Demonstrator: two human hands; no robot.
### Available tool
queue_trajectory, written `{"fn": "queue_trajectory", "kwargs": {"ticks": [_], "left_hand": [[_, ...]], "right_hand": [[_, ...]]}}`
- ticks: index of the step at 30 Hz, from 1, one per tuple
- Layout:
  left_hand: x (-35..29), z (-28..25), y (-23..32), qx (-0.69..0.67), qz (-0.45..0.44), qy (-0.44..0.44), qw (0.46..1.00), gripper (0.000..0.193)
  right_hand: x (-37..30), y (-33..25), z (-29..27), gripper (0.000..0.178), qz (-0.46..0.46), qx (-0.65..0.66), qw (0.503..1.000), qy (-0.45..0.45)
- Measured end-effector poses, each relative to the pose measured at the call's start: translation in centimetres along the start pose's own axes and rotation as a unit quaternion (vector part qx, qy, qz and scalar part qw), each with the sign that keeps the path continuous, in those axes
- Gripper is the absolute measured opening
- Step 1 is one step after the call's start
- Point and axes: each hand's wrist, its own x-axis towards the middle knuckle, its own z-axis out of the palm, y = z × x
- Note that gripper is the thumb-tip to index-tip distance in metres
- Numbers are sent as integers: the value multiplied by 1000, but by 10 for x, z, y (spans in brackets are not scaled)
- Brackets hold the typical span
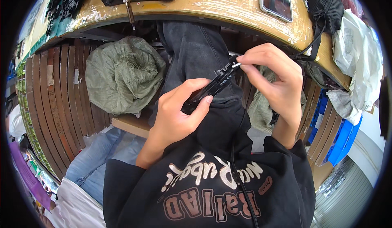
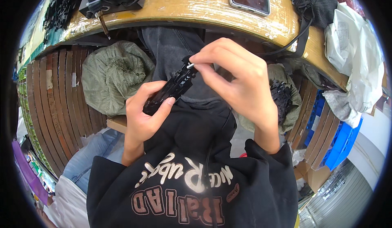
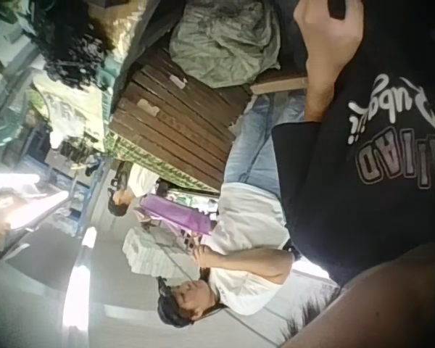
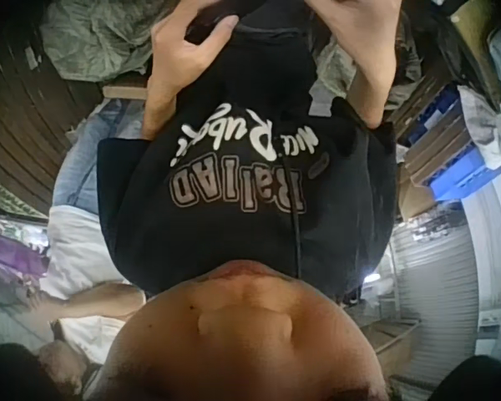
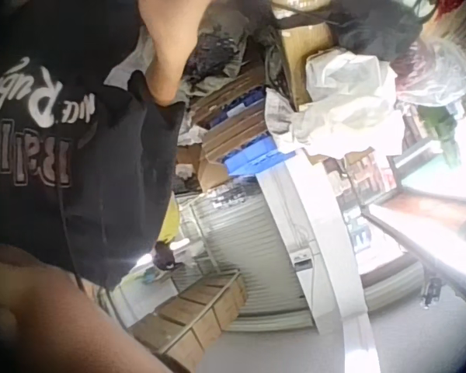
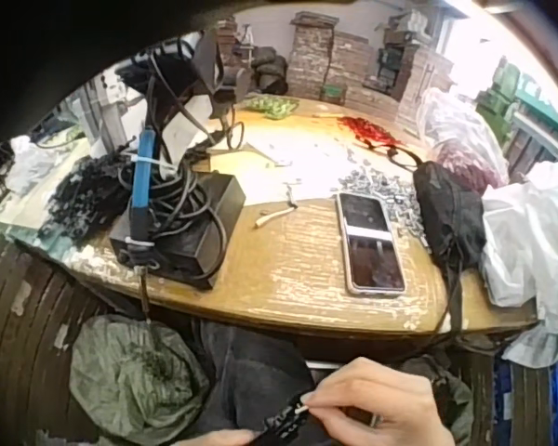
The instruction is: Manually assembling small black plastic housing components and using a handheld assembly tool.
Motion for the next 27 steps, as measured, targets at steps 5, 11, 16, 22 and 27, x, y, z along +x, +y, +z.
{"fn": "queue_trajectory", "kwargs": {"ticks": [5,11,16,22,27], "left_hand": [[4,-1,-1,47,52,7,998,24],[9,-6,-1,52,27,-6,998,25],[17,-8,-8,70,64,4,995,25],[22,-20,-17,94,90,-19,991,27],[26,-23,-19,107,96,-42,989,27]], "right_hand": [[1,-1,2,15,8,-26,1000,7],[1,8,14,14,10,18,998,61],[7,12,19,14,22,22,997,67],[17,9,20,14,65,-1,998,2],[20,7,18,15,141,35,989,-33]]}}
